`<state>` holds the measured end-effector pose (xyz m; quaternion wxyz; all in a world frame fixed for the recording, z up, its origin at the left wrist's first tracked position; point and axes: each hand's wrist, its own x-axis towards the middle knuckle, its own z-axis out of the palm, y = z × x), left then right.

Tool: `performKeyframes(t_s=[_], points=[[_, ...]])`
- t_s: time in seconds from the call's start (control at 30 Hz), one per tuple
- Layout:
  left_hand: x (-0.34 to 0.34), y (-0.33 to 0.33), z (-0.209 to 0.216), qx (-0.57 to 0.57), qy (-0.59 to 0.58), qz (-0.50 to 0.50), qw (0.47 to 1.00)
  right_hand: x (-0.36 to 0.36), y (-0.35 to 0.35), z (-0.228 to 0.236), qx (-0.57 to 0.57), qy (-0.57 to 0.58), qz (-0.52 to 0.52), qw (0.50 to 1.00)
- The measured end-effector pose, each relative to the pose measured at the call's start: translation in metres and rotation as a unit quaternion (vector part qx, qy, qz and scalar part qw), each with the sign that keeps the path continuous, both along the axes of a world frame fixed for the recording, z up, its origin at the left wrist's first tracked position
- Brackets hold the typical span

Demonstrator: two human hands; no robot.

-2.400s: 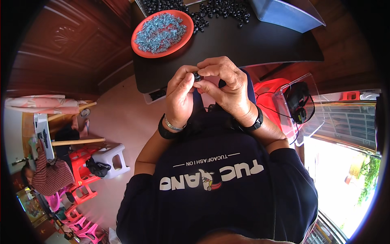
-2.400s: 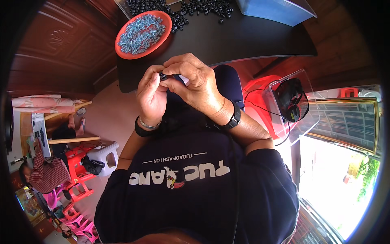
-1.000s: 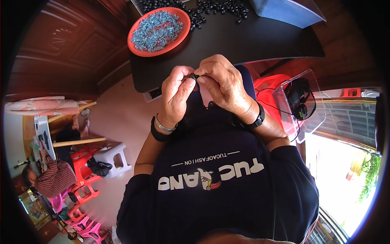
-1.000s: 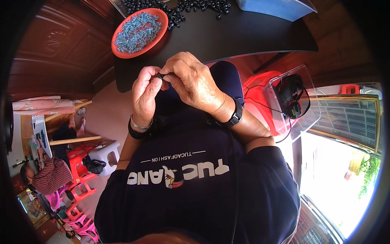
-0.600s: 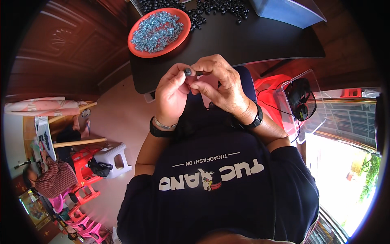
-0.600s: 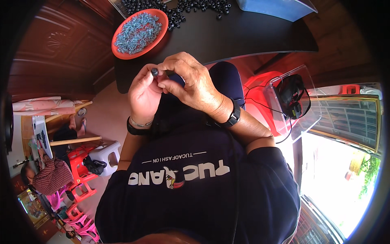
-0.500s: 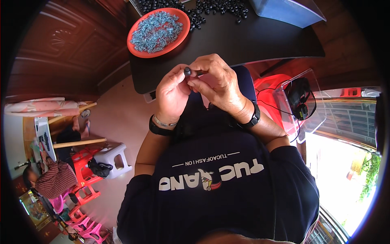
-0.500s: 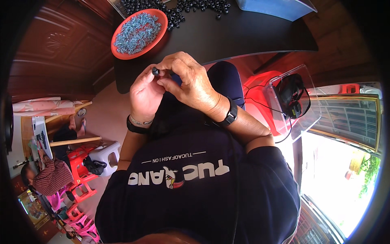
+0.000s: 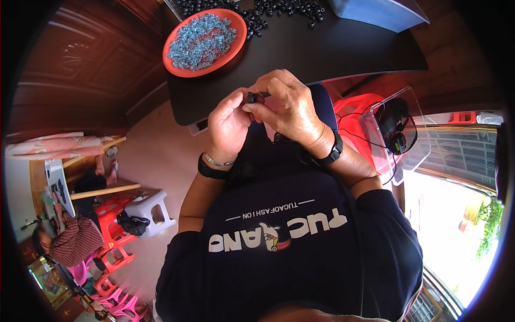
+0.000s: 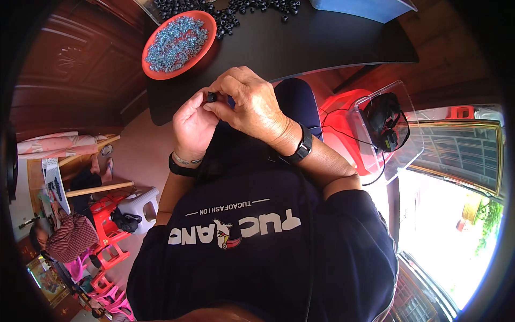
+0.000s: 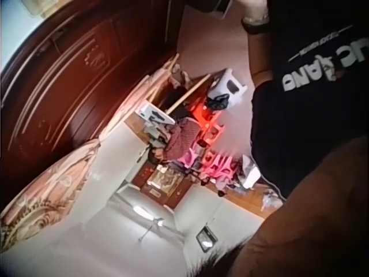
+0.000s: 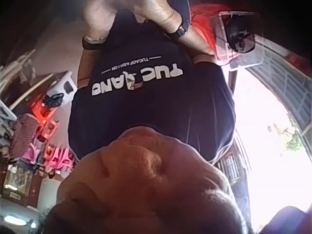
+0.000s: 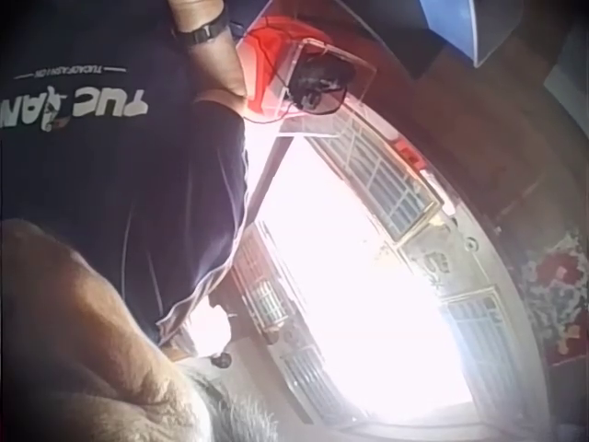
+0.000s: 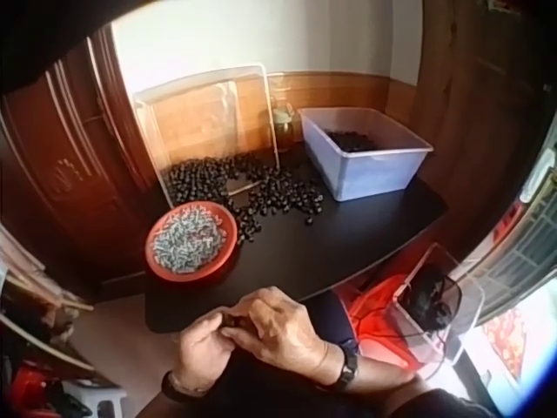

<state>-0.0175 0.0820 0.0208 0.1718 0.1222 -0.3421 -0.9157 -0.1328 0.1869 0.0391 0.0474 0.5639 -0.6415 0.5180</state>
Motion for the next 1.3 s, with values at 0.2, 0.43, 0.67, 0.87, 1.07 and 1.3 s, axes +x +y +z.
performKeyframes(t_s=[0.2, 0.43, 0.67, 0.87, 1.07, 1.3], points=[[0.0, -0.005, -0.006, -0.041, -0.008, -0.009, 0.999, 0.0, -0.001, 0.002, 0.019, 0.052, -0.016, 0.998], [0.0, 0.004, -0.006, -0.032, -0.029, 0.016, 0.999, -0.003, 0.002, 0.002, 0.032, 0.063, -0.004, 0.997], [0.0, 0.007, -0.002, -0.066, -0.026, 0.013, 0.997, -0.002, 0.003, 0.01, 0.038, 0.055, 0.015, 0.998], [0.005, -0.006, -0.001, -0.093, -0.004, -0.002, 0.996, -0.062, 0.008, 0.047, 0.001, 0.129, -0.056, 0.99], [0.01, -0.012, 0.0, -0.124, -0.009, 0.005, 0.992, -0.2, 0.005, 0.093, -0.001, 0.156, -0.323, 0.934], [0.012, -0.012, 0.003, -0.119, -0.015, 0.015, 0.993, -0.304, 0.001, 0.086, 0.144, 0.193, -0.423, 0.873]])
